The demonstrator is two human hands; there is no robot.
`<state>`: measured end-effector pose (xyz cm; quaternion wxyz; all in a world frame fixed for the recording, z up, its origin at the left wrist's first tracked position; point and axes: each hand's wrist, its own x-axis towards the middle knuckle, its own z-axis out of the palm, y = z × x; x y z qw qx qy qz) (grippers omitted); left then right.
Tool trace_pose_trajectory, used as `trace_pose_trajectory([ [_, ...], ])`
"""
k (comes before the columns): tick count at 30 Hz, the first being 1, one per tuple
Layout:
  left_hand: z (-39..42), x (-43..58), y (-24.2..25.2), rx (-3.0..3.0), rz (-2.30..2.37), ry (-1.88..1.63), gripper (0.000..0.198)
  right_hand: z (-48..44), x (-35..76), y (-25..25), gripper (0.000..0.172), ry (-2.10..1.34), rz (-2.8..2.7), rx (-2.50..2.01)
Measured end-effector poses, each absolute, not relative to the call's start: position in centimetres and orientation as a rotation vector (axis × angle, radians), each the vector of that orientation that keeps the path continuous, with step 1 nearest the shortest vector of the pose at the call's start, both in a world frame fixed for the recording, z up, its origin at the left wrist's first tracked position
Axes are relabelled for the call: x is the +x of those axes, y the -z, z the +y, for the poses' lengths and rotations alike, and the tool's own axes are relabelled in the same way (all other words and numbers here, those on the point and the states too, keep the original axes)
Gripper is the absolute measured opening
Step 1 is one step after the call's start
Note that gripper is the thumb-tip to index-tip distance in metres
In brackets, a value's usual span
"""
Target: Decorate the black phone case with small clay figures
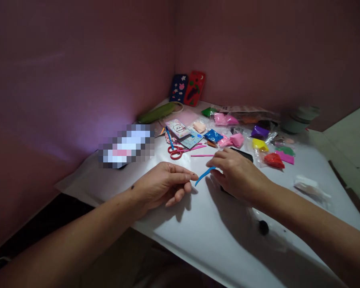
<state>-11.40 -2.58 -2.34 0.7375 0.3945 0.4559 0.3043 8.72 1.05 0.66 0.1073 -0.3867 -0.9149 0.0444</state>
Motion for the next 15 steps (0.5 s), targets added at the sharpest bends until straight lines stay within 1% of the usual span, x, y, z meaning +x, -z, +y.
trace_pose_trajectory([
  [3,-2.7,-11.0,2.2,0.906,1.056,-0.61,0.017,0.4,9.1,-0.8,0.02,-0.155,-2.614,-1.151],
  [7,-3.0,-10.1,1.6,0.997,1.087,-0.525,0.022,-1.0,11.5,-1.0,0.017,-0.171,-2.473,-1.188],
  [11,-2.8,-8.8,1.0,1.116,1.104,-0.469,0.021,-1.8,14.6,-0.3,0.017,-0.205,-2.238,-1.383],
  [15,-2.0,-7.6,0.5,1.262,1.159,-0.424,0.026,-2.2,16.7,0.8,0.018,-0.245,-2.071,-1.537],
])
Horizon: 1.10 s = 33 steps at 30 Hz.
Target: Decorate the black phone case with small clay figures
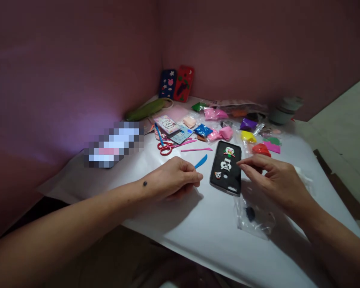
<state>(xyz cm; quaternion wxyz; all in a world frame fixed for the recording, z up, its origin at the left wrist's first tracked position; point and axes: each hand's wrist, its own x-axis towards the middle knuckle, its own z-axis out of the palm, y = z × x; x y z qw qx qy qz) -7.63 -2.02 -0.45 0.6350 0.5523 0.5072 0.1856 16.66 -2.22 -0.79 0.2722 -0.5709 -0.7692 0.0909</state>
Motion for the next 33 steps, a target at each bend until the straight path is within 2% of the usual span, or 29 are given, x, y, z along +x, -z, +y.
trace_pose_trajectory([
  [7,-1.5,-6.5,0.1,1.425,1.301,-0.399,0.037,-4.2,18.2,-0.6,0.022,-0.484,-2.197,-1.532],
  [12,-1.8,-6.4,-0.2,1.449,1.293,-0.475,0.021,-5.9,19.8,-0.6,0.017,-0.567,-2.446,-1.445],
  [15,-2.5,-6.6,-0.6,1.485,1.298,-0.494,0.018,-6.8,20.6,0.6,0.029,-0.51,-2.586,-1.419],
  [17,-3.1,-6.4,-0.7,1.485,1.284,-0.482,0.018,-7.1,20.9,1.4,0.032,-0.495,-2.617,-1.447],
  [20,-4.1,-5.7,-0.1,1.463,1.237,-0.42,0.018,-7.2,20.8,2.1,0.025,-0.585,-2.64,-1.457],
  [24,-5.2,-4.2,1.0,1.473,1.179,-0.343,0.015,-7.1,20.1,2.0,0.007,-0.69,-2.559,-1.49],
  [25,-5.4,-3.8,1.2,1.495,1.164,-0.35,0.013,-7.1,19.9,1.9,0.004,-0.731,-2.513,-1.511],
  [28,-5.9,-2.8,1.5,1.572,1.12,-0.449,0.011,-7.2,19.6,1.5,0.014,-0.942,-2.343,-1.539],
  [33,-6.1,-1.9,1.6,1.628,1.086,-0.585,0.012,-7.1,19.6,0.9,0.015,-1.384,-2.101,-1.395],
])
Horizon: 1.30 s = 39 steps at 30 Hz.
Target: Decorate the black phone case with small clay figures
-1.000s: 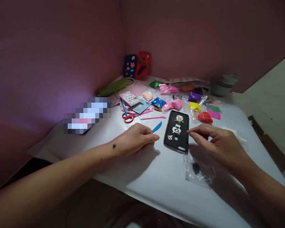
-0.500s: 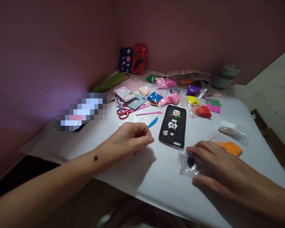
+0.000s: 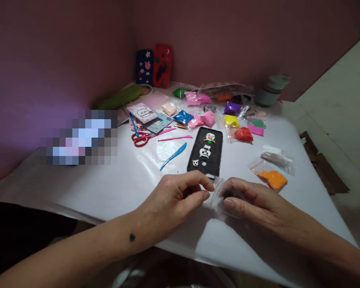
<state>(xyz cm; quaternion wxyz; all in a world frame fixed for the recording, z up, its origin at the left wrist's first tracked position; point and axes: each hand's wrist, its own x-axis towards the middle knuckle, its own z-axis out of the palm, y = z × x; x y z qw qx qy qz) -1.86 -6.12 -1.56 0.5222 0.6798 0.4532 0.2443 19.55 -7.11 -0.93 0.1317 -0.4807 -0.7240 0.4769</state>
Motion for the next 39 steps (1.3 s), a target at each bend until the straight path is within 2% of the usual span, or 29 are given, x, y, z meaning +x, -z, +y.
trace_pose_trajectory([
  [5,-6.2,-1.6,2.1,1.706,1.037,-0.67,0.017,-7.2,19.5,1.0,0.015,-1.505,-1.962,-1.344],
  [12,-6.2,-1.2,2.2,1.787,1.005,-0.821,0.014,-7.3,19.4,1.3,0.016,-1.779,-1.755,-1.25],
  [29,-6.6,-1.0,3.4,2.26,0.935,-0.989,0.01,-7.6,19.0,2.5,0.015,-2.005,-1.321,-1.225],
  [39,-6.5,-0.8,1.9,1.917,1.007,-0.922,0.013,-7.4,19.0,2.8,0.017,-2.031,-1.285,-1.136],
])
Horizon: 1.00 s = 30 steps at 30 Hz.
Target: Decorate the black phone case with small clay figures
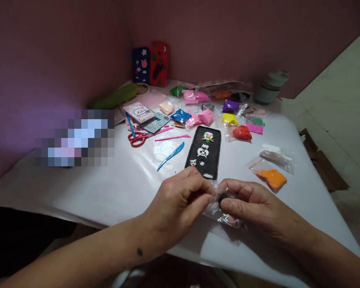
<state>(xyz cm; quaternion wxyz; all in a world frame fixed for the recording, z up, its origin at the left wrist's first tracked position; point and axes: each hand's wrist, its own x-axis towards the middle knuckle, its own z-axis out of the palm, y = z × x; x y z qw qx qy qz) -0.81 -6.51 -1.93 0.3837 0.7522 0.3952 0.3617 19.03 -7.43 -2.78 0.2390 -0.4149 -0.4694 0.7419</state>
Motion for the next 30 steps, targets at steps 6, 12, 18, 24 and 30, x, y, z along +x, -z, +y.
trace_pose_trajectory([
  [6,-5.6,-1.7,1.0,1.167,1.113,-0.636,0.014,-7.1,19.5,2.9,0.019,-1.97,-1.362,-1.244],
  [12,-5.3,-3.9,1.1,0.732,1.059,-0.573,0.019,-6.9,20.2,3.1,0.021,-2.016,-1.304,-1.257],
  [18,-4.7,-5.5,0.5,0.777,1.145,-0.658,0.02,-6.6,20.5,3.3,0.025,-1.914,-1.524,-1.316],
  [24,-4.5,-6.2,0.4,0.774,1.186,-0.639,0.026,-6.6,20.5,3.3,0.026,-1.917,-1.503,-1.371],
  [30,-4.4,-6.5,0.6,0.769,1.181,-0.618,0.024,-6.6,20.8,3.7,0.024,-1.939,-1.481,-1.393],
])
